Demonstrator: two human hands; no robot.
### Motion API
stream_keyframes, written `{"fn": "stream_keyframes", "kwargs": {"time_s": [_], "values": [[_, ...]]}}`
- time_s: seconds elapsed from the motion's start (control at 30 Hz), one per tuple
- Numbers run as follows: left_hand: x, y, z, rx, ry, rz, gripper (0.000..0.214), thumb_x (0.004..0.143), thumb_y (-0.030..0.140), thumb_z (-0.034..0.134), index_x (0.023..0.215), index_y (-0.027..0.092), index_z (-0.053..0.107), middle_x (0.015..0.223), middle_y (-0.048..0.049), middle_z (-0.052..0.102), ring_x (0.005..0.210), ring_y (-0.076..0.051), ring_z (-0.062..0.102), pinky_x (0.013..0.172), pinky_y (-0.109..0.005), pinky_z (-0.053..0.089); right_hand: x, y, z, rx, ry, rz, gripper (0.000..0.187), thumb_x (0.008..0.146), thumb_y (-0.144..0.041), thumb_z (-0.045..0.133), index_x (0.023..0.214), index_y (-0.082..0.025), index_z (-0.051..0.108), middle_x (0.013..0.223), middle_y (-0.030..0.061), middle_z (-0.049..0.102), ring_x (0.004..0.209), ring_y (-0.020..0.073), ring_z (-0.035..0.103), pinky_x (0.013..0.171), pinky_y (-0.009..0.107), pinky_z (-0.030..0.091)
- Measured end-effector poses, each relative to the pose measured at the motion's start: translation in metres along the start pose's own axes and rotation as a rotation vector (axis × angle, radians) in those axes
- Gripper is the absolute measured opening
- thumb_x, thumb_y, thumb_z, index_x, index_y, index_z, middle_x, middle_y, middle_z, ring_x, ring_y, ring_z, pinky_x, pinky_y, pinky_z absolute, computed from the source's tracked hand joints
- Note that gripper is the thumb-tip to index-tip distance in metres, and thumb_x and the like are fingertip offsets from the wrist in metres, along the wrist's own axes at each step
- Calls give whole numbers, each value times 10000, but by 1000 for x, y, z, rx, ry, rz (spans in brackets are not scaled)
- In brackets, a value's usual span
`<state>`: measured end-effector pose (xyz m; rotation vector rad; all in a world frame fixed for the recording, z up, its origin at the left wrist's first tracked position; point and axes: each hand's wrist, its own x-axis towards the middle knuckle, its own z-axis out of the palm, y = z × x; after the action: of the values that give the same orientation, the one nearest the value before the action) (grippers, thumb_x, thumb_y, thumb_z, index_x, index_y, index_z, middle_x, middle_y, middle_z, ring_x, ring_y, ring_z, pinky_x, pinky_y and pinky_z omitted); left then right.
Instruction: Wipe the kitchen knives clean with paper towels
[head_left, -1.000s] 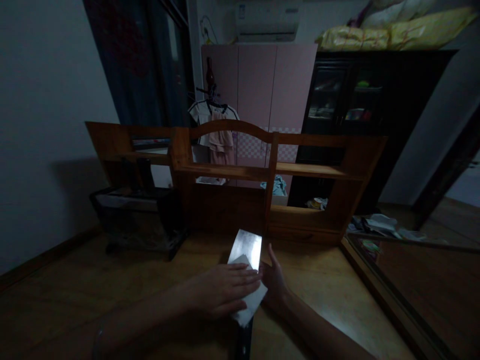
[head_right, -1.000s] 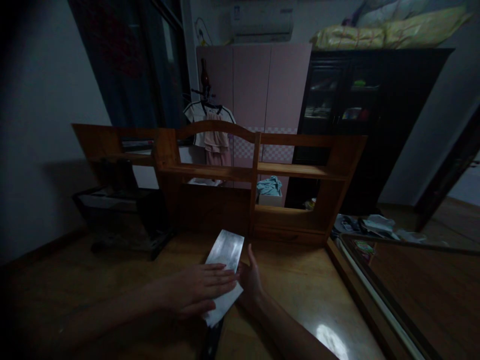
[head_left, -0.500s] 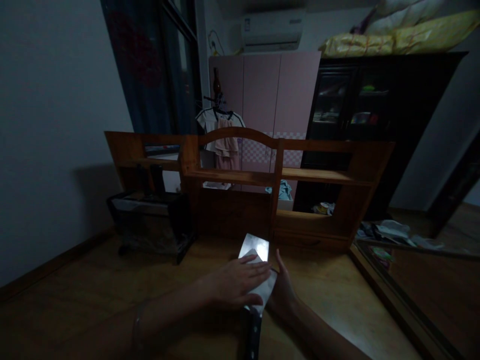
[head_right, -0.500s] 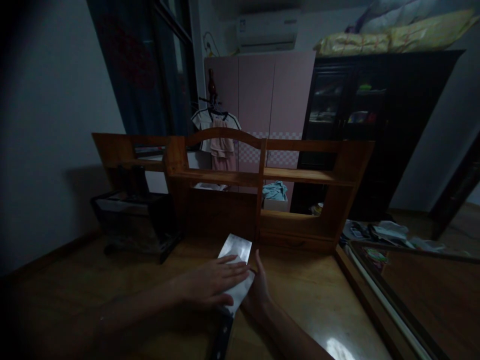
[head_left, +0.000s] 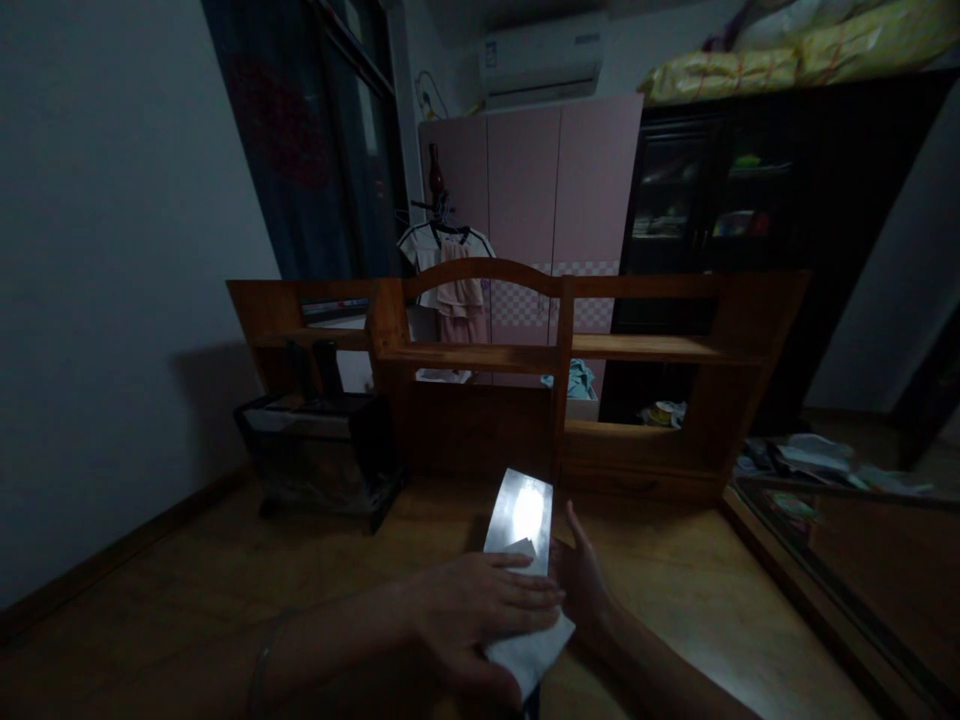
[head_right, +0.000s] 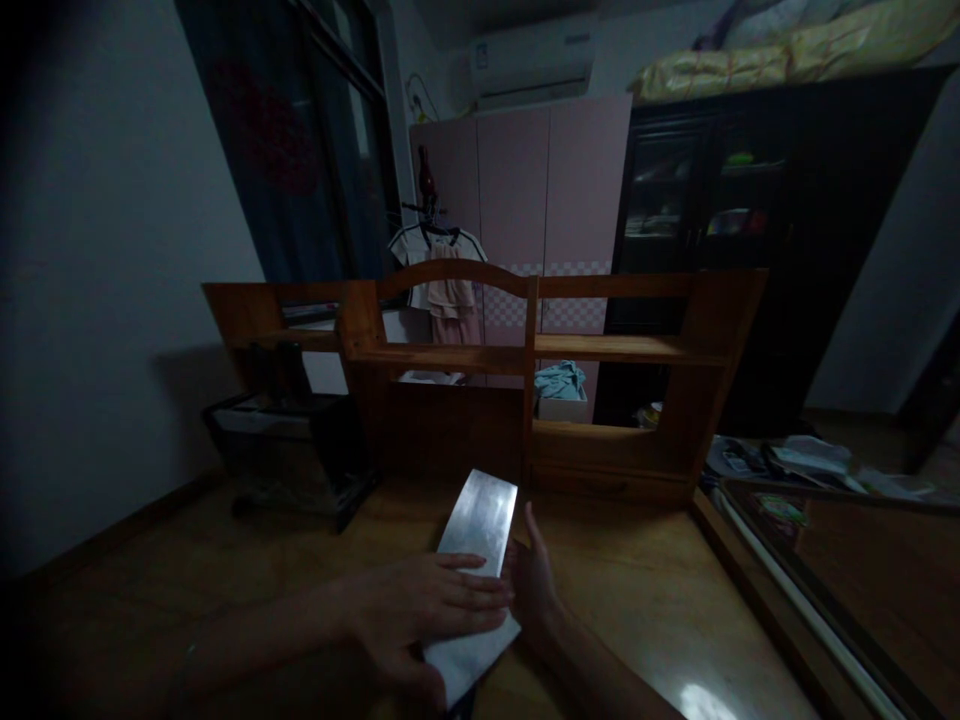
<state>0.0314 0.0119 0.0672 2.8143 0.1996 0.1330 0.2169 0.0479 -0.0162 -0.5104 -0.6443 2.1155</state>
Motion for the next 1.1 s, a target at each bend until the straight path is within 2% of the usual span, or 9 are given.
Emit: {"fn": "stream_keyframes", "kwargs": {"time_s": [0.17,0.4,0.57,0.73,0.9,1.1], "values": [[-4,0,0,18,-32,14,698,921,520,405,1474,119,263,1485,-139,334,1393,-235,270,1175,-416,108,-2,3,3,93,-67,33,723,850,-698,402,1046,-54,665,911,170,721,851,280,688,853,416,496],[-24,-5,0,119,-28,-63,634,958,443,365,1498,163,185,1504,-109,303,1393,-238,271,1173,-433,132,2,6,-1,204,-144,26,664,876,-659,400,952,-60,678,936,188,713,937,308,668,880,461,473],[-47,-27,7,212,77,-232,620,976,442,324,1507,189,131,1540,-85,209,1414,-239,203,1169,-421,159,3,4,-1,240,-156,46,663,882,-648,400,982,-48,663,953,195,708,961,298,662,874,450,484],[-56,-40,19,234,151,-284,640,969,483,315,1510,204,116,1553,-71,179,1419,-236,187,1168,-398,175,-1,2,5,235,-118,29,631,889,-631,411,985,-61,662,915,181,714,931,286,673,841,428,511],[-61,-36,26,226,165,-275,644,967,500,301,1510,211,110,1552,-75,184,1413,-244,208,1160,-401,197,-2,1,7,219,-106,21,616,902,-617,396,913,-66,672,856,170,717,917,278,674,835,415,516],[-57,-20,35,207,112,-218,664,967,498,296,1512,185,80,1550,-90,177,1417,-249,189,1168,-418,158,-2,2,4,173,-100,42,650,881,-651,399,932,-63,672,881,181,713,896,289,677,829,436,511]]}}
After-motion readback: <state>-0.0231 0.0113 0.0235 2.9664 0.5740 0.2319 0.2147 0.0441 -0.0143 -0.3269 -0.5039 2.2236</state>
